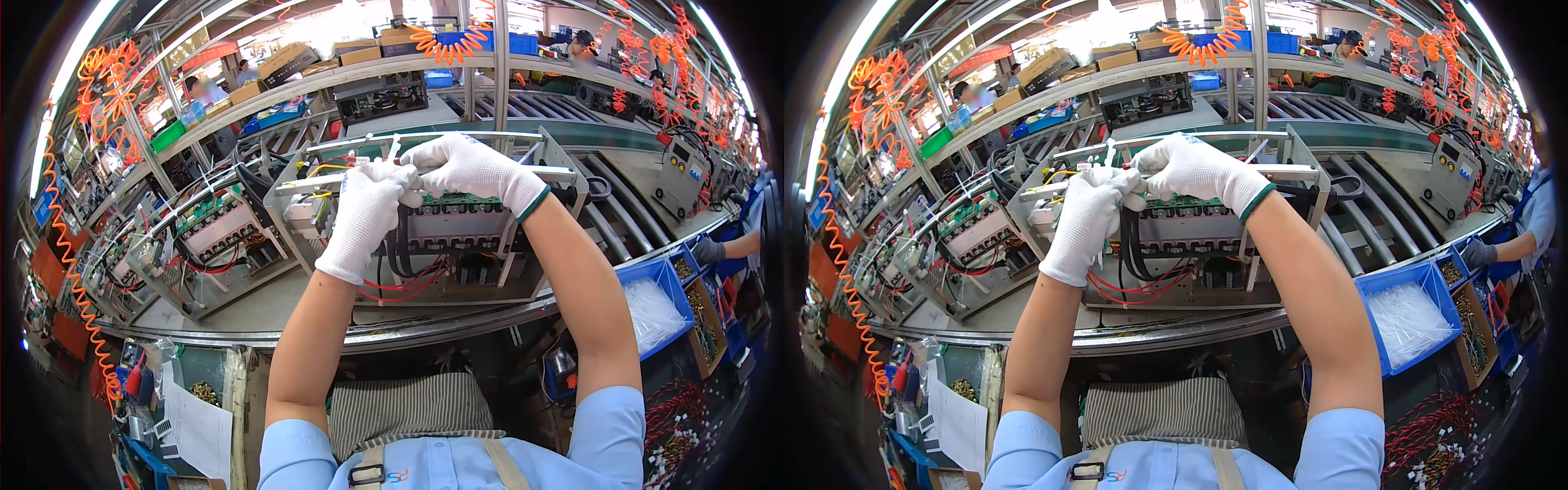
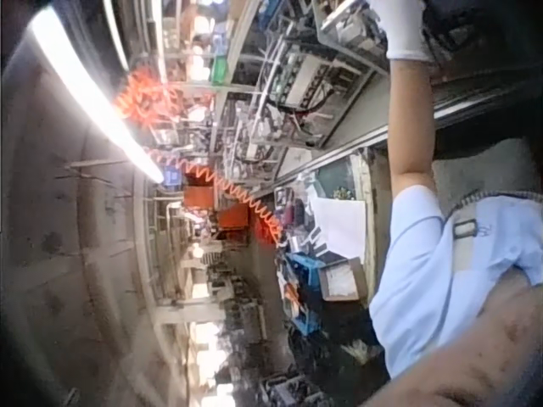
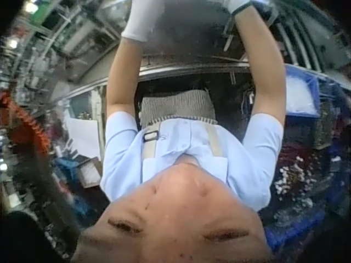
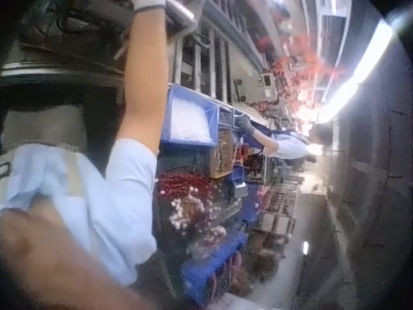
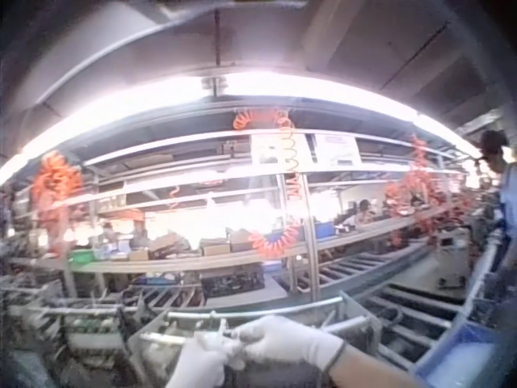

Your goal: The person assembles an electronic device by inserting a circuit board into a metal chassis and connecting various colored wires to terminals. They use a screwdriver to secure the connections and organize the wiring within the unit. The person also handles a bundle of wires and a small plastic bag containing components.

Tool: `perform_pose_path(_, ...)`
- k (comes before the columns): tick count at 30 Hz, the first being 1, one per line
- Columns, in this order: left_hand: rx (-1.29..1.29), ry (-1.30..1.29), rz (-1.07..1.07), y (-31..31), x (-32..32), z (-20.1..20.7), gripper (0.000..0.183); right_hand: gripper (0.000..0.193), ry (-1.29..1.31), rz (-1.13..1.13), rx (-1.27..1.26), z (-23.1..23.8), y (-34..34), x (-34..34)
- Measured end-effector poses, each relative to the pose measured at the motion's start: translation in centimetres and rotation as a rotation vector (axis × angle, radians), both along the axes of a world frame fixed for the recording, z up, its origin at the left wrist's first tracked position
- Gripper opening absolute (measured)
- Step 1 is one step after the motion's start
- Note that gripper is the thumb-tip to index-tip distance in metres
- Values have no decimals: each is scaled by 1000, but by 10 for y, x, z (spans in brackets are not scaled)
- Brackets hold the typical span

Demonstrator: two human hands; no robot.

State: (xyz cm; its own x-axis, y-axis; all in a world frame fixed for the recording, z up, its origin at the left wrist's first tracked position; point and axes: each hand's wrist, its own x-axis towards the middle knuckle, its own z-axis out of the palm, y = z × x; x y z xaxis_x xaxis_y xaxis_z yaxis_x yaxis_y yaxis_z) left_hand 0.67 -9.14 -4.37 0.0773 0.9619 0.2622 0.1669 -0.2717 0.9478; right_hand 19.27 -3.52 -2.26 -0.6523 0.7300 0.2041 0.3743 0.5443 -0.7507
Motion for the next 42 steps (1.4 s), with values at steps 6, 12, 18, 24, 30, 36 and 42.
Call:
perform_pose_path(6,70,-60,-17,10,-3,-11,21,42,-1,3,39,-1,3,-2)
perform_pose_path(12,131,129,137,12,1,-7,24,30,60,8,12,-2,-2,-2)
perform_pose_path(18,471,582,395,6,20,4,24,29,28,-22,41,-5,5,2)
perform_pose_path(24,487,256,315,29,8,-20,16,31,26,-28,36,-1,-2,-3)
perform_pose_path(30,764,128,208,8,7,-25,13,41,35,-10,-32,0,0,-1)
perform_pose_path(36,484,91,-110,-13,-21,-46,10,52,99,140,-178,4,3,3)
perform_pose_path(42,307,-212,-6,-29,-24,-31,32,84,54,274,-234,20,-4,10)
